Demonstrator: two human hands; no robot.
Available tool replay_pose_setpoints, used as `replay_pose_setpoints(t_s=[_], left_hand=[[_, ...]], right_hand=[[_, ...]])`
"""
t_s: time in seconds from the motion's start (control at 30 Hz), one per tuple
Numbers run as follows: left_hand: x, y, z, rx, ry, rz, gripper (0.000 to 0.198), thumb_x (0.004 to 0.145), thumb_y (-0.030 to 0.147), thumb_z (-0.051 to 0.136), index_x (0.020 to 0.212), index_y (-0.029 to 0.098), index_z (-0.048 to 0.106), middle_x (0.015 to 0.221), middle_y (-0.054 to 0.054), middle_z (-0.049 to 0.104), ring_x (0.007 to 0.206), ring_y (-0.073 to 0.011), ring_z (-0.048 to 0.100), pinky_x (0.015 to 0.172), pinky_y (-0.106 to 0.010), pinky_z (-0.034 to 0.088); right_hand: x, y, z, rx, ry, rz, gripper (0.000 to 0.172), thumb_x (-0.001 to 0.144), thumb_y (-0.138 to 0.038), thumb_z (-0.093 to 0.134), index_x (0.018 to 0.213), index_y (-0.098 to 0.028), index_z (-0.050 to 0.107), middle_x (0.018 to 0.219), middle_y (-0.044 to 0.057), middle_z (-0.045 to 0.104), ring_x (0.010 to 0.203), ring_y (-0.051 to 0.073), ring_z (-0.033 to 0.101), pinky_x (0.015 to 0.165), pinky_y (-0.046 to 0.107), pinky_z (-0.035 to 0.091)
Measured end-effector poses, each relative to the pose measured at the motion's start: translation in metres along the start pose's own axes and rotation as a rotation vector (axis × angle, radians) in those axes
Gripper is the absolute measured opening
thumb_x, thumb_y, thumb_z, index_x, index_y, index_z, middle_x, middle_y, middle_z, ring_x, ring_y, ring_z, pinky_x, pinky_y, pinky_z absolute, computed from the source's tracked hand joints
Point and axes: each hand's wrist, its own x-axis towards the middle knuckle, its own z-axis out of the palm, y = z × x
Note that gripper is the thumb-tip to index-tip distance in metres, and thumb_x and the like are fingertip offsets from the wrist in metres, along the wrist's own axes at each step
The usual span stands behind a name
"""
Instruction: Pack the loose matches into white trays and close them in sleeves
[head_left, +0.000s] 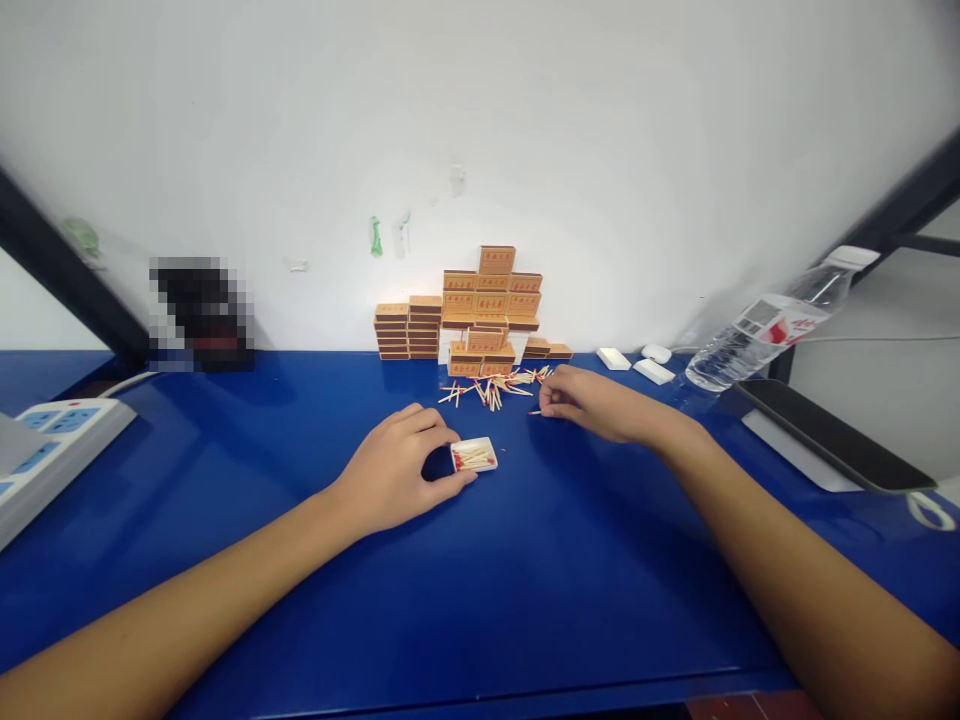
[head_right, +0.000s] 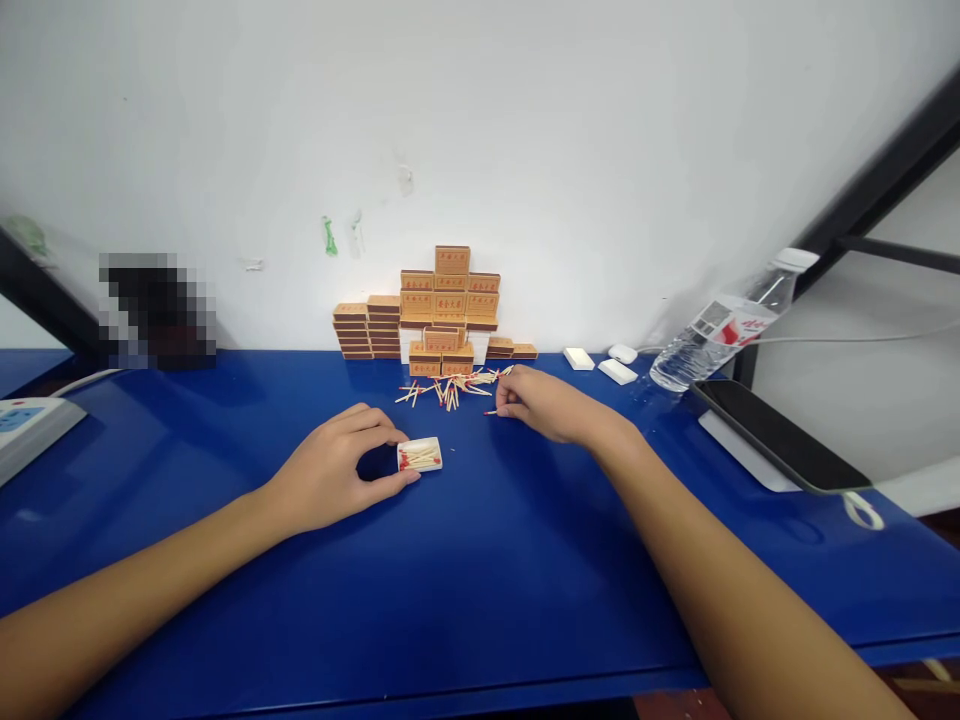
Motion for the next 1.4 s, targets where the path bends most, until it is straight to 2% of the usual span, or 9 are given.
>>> replay_pose_setpoints(t_s=[0.27,0.57,0.67,0.77,0.87,0.97,1.07,1.23,1.4], left_hand=[[0.001,0.001,0.001,-0.012,-0.001,-0.003,0.028,0.092,0.041,0.075,0.108,0.019,0.076,0.101,-0.006,0.071,0.092,-0.0235,0.062,0.086,-0.043,0.053],[0.001,-0.001,0.000,0.010,-0.005,-0.003,0.030,0.093,0.044,0.073,0.109,0.019,0.076,0.101,-0.006,0.071,0.091,-0.0231,0.061,0.087,-0.042,0.053],[0.000,-0.001,0.001,0.013,-0.007,-0.012,0.030,0.093,0.045,0.073,0.109,0.019,0.076,0.101,-0.006,0.071,0.093,-0.0235,0.061,0.087,-0.042,0.053],[0.000,-0.002,0.002,0.026,-0.007,-0.016,0.032,0.092,0.045,0.074,0.109,0.018,0.076,0.100,-0.007,0.070,0.093,-0.0245,0.061,0.087,-0.042,0.053],[-0.001,-0.002,0.003,0.036,-0.002,-0.003,0.031,0.092,0.045,0.074,0.106,0.017,0.076,0.096,-0.007,0.069,0.091,-0.0248,0.061,0.086,-0.043,0.053],[-0.001,-0.002,0.002,0.032,0.012,0.007,0.030,0.092,0.044,0.074,0.103,0.016,0.076,0.094,-0.007,0.068,0.089,-0.0245,0.060,0.083,-0.042,0.053],[0.000,-0.001,0.001,0.016,0.038,0.026,0.030,0.091,0.043,0.075,0.104,0.016,0.075,0.095,-0.007,0.068,0.089,-0.0240,0.060,0.082,-0.041,0.053],[0.001,0.002,0.000,-0.045,0.140,0.038,0.028,0.091,0.040,0.076,0.107,0.018,0.074,0.097,-0.006,0.070,0.087,-0.0216,0.060,0.081,-0.039,0.052],[0.000,0.003,0.000,-0.109,0.167,0.017,0.025,0.090,0.041,0.077,0.104,0.020,0.074,0.098,-0.005,0.071,0.089,-0.0210,0.062,0.083,-0.038,0.053]], right_hand=[[0.017,-0.007,0.021,-0.044,0.219,0.058,0.014,0.097,-0.031,0.057,0.097,-0.018,0.061,0.100,0.010,0.062,0.087,0.022,0.057,0.079,0.034,0.044],[0.023,-0.004,0.024,-0.063,0.157,0.060,0.015,0.101,-0.025,0.051,0.089,-0.019,0.059,0.099,0.011,0.063,0.089,0.024,0.059,0.084,0.037,0.047],[0.009,-0.023,0.018,-0.019,0.155,0.017,0.016,0.103,-0.026,0.048,0.091,-0.020,0.056,0.102,0.011,0.063,0.091,0.024,0.059,0.084,0.038,0.047],[-0.004,-0.056,0.016,0.053,0.142,-0.067,0.016,0.105,-0.029,0.048,0.094,-0.021,0.055,0.101,0.009,0.063,0.092,0.023,0.059,0.083,0.036,0.047],[-0.011,-0.086,0.024,0.056,0.068,-0.145,0.017,0.107,-0.025,0.045,0.096,-0.021,0.058,0.105,0.009,0.063,0.094,0.022,0.059,0.084,0.034,0.047],[-0.011,-0.098,0.032,0.002,0.038,-0.191,0.013,0.106,-0.020,0.047,0.100,-0.019,0.059,0.108,0.009,0.061,0.098,0.022,0.059,0.087,0.035,0.047],[-0.009,-0.089,0.028,0.069,0.081,-0.182,0.013,0.105,-0.019,0.049,0.101,-0.020,0.061,0.105,0.006,0.061,0.092,0.019,0.059,0.082,0.033,0.046],[-0.001,-0.059,0.017,0.111,0.314,-0.110,0.009,0.101,-0.023,0.056,0.097,-0.020,0.064,0.094,0.003,0.064,0.083,0.017,0.057,0.074,0.030,0.043],[0.014,-0.048,0.025,-0.002,0.336,0.095,0.013,0.097,-0.027,0.061,0.089,-0.019,0.067,0.088,0.004,0.068,0.074,0.017,0.057,0.068,0.030,0.039]])
